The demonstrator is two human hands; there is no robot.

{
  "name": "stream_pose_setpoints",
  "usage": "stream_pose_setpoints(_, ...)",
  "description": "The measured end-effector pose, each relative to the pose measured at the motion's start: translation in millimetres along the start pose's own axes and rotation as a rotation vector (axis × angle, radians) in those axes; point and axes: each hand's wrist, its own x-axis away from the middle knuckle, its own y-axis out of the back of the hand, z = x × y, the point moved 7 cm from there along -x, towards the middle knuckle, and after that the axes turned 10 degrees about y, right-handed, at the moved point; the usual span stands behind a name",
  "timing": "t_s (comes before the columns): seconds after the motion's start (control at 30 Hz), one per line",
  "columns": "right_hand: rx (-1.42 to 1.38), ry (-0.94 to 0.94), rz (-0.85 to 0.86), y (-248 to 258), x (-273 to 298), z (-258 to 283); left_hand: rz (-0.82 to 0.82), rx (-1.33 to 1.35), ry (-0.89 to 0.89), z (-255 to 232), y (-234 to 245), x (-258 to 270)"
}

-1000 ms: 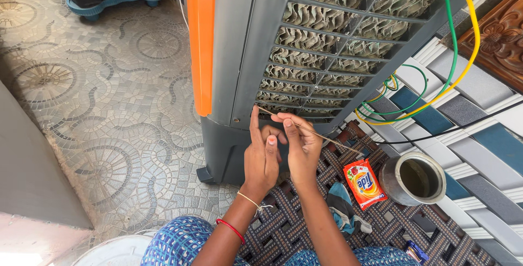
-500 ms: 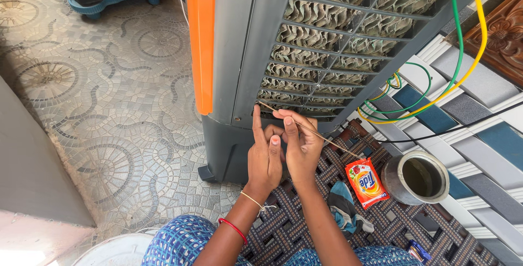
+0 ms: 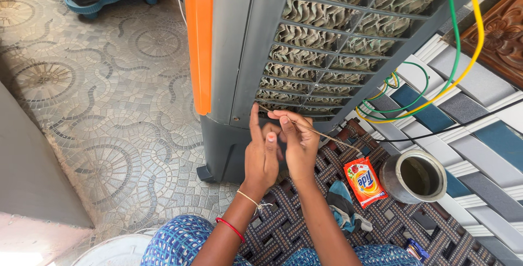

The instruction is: The person uses a small wooden stick to align and fix the horizontal slats on the front panel of an air cooler while sitting on the floor.

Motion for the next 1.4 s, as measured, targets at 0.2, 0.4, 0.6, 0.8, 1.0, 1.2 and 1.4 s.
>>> stream_pose_setpoints(0.2, -0.249, -0.174, -0.02, 19, 23, -19, -0.185, 0.096, 0.043, 14, 18, 1)
stream_pose_setpoints(0.4, -0.151, -0.253, -0.062, 33, 53, -20, -0.178, -0.355, 0.006, 14, 30, -4)
stream_pose_setpoints(0.6, -0.094, -0.277, -0.136, 57, 67, -9, -0.423, -0.689, 0.123, 23, 74, -5)
stream_pose_setpoints(0.8, 0.002, -0.161, -0.147, 79, 69, 2, -0.549, -0.92, 0.14, 17, 92, -2)
stream_pose_setpoints(1.0, 0.392, 0.003, -0.052, 86, 56, 34, -0.418, -0.954, -0.102, -10, 45, 8)
stream_pose_setpoints(1.2, 0.484, 0.102, -0.012, 82, 33, 61, -0.3, -0.952, -0.546, -43, 0, 26)
stream_pose_setpoints(1.4, 0.487, 0.102, 0.047, 75, 2, 69, -0.29, -0.976, -0.541, -36, -27, 12)
